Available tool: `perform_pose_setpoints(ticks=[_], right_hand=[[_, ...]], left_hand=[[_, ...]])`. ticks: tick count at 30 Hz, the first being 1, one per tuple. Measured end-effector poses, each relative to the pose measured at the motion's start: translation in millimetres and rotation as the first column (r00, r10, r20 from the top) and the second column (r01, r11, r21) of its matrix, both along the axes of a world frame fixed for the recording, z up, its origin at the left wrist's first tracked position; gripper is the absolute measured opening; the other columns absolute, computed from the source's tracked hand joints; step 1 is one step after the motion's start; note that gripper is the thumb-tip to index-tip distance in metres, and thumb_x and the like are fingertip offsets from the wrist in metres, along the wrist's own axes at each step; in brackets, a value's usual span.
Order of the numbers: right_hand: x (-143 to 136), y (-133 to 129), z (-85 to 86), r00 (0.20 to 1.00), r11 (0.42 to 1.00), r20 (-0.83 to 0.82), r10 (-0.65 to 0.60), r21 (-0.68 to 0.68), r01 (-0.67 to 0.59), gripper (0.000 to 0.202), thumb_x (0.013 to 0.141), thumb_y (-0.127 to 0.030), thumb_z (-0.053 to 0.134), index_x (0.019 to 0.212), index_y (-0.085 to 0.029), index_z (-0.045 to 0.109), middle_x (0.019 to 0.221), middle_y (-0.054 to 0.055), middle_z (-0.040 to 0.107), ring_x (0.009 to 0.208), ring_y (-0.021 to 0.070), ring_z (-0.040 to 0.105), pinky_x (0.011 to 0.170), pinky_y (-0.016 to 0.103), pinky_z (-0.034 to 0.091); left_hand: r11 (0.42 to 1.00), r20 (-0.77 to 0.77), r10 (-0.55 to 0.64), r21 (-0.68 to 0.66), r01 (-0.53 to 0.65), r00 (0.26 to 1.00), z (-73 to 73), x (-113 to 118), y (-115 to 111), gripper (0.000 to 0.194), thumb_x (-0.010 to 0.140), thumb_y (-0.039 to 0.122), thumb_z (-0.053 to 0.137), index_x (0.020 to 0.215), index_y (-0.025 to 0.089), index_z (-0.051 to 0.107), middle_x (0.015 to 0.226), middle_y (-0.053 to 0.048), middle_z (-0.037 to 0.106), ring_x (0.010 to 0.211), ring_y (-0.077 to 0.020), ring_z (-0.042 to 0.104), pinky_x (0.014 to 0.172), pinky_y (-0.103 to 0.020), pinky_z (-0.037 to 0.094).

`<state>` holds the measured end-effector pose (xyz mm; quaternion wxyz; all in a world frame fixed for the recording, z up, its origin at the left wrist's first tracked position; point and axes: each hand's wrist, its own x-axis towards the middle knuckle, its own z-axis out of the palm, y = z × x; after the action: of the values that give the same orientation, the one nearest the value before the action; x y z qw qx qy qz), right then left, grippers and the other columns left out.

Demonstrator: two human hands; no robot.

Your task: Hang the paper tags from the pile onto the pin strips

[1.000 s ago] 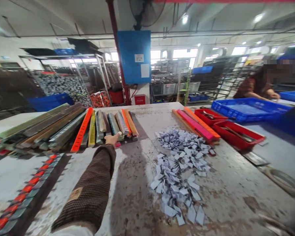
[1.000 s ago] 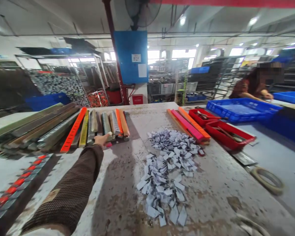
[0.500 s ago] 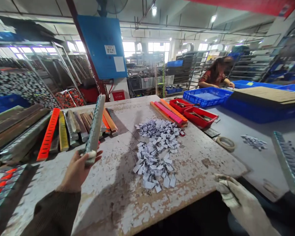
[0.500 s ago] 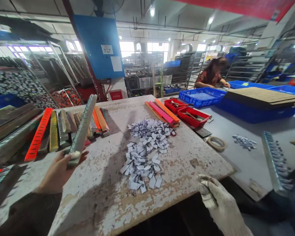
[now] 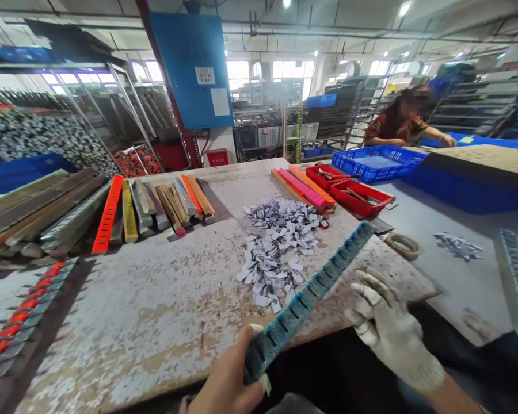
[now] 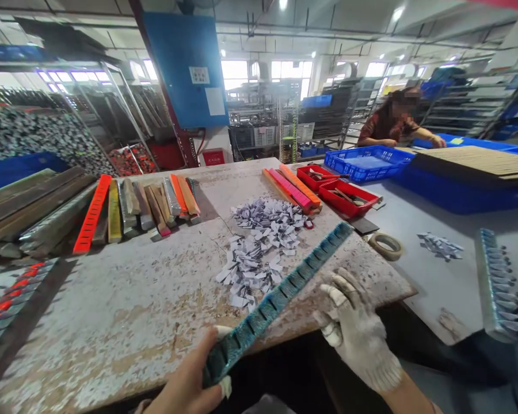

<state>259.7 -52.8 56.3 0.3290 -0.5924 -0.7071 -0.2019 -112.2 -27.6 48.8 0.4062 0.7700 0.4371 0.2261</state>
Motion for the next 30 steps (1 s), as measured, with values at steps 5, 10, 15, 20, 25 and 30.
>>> perform_pose_setpoints(ticks=[5, 10, 15, 20, 25, 30], right_hand=[[-13, 22, -17.5, 0.978, 0.986, 0.147, 0.147, -0.101, -0.133, 0.054, 0.095, -0.043, 0.062, 0.141, -0.017, 0.051, 0.147, 0.02, 0.051, 0.148, 0.0411, 0.037, 0.114, 0.065, 0.042], [0, 43, -35.5, 0.957, 0.964, 0.186, 0.223, -0.188, -0.188, 0.049, 0.092, -0.044, 0.065, 0.136, -0.024, 0.058, 0.149, 0.015, 0.052, 0.146, 0.0394, 0.039, 0.114, 0.065, 0.04], [10, 53, -36.5, 0.952, 0.944, 0.12, 0.283, -0.211, -0.254, 0.045, 0.089, -0.046, 0.068, 0.129, -0.026, 0.061, 0.145, 0.013, 0.056, 0.142, 0.037, 0.045, 0.118, 0.064, 0.036], [10, 51, -38.6, 0.956, 0.943, 0.057, 0.287, -0.193, -0.272, 0.047, 0.089, -0.046, 0.066, 0.131, -0.024, 0.059, 0.146, 0.013, 0.055, 0.144, 0.0383, 0.043, 0.117, 0.065, 0.036], [14, 46, -35.9, 0.973, 0.963, -0.058, 0.223, -0.141, -0.229, 0.043, 0.096, -0.048, 0.057, 0.129, -0.02, 0.057, 0.138, 0.016, 0.06, 0.136, 0.0367, 0.051, 0.108, 0.059, 0.047], [14, 46, -20.7, 0.98, 0.988, -0.151, 0.128, -0.066, -0.139, 0.03, 0.099, -0.04, 0.056, 0.122, -0.021, 0.059, 0.131, 0.015, 0.063, 0.128, 0.035, 0.058, 0.103, 0.055, 0.052]], left_hand=[[0.976, -0.112, -0.18, 0.104, 0.192, 0.977, -7.4, 42, 8, 0.087, 0.06, 0.005, 0.054, 0.145, 0.021, 0.045, 0.154, -0.014, 0.052, 0.148, -0.0328, 0.042, 0.124, -0.049, 0.036], [0.932, -0.157, -0.268, 0.206, 0.297, 0.951, -0.1, 62, 17, 0.087, 0.07, 0.018, 0.07, 0.15, 0.016, 0.036, 0.164, -0.019, 0.037, 0.156, -0.0378, 0.023, 0.127, -0.059, 0.025], [0.956, -0.217, 0.013, 0.29, 0.052, 0.976, 40.6, 65, 93, 0.046, 0.086, 0.023, 0.067, 0.131, 0.02, 0.056, 0.134, -0.013, 0.063, 0.128, -0.0284, 0.058, 0.112, -0.043, 0.046], [0.94, -0.348, 0.307, 0.257, -0.224, 0.886, 51.8, 77, 231, 0.029, 0.097, 0.02, 0.06, 0.125, 0.011, 0.061, 0.13, -0.018, 0.062, 0.127, -0.0307, 0.057, 0.112, -0.051, 0.043], [0.955, -0.334, 0.294, 0.133, -0.264, 0.895, 32.6, 89, 283, 0.026, 0.098, 0.036, 0.067, 0.115, 0.016, 0.066, 0.117, -0.008, 0.068, 0.103, -0.0226, 0.067, 0.092, -0.045, 0.057], [0.978, -0.102, 0.207, 0.032, -0.205, 0.973, 37.1, 97, 249, 0.017, 0.097, 0.03, 0.066, 0.098, 0.013, 0.067, 0.097, -0.005, 0.07, 0.091, -0.0189, 0.067, 0.085, -0.036, 0.057]])
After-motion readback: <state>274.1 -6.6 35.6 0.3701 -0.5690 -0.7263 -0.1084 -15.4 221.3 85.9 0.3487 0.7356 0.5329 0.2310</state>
